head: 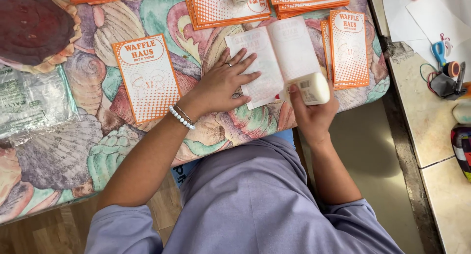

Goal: Folding and gluing paper bags for packaging

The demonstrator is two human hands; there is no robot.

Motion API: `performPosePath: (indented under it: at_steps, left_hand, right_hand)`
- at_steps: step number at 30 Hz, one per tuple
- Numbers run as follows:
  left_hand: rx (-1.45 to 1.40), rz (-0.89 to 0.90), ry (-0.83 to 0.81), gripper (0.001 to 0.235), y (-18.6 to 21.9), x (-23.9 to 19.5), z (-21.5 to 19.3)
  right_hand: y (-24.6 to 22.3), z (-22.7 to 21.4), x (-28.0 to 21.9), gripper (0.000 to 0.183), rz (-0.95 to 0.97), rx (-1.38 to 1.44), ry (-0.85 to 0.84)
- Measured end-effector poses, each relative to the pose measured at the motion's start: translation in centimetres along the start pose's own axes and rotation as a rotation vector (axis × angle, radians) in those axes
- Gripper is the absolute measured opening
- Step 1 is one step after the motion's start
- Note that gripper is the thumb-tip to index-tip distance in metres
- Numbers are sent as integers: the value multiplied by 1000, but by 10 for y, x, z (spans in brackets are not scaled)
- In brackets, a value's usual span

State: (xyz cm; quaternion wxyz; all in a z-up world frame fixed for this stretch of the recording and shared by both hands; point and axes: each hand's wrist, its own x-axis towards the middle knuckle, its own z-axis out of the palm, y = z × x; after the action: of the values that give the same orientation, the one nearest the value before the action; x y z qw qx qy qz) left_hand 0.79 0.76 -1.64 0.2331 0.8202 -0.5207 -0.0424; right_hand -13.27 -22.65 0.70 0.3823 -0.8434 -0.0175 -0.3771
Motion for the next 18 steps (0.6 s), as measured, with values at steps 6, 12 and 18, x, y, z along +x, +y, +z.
performPosePath:
  at_steps: [6,12,18]
  left_hand:
    - [-17,-2,-2,66,3,1,-3]
    - [-38,-31,-8,67,4,2,0]
    - [-33,-31,-5,68,2,3,1]
  right_hand:
    - [-22,16,-8,27,26,139,-8]
    - [-25,19,-17,33,12,36,-63]
    - [-7,1,-5,28,-62,5,-8]
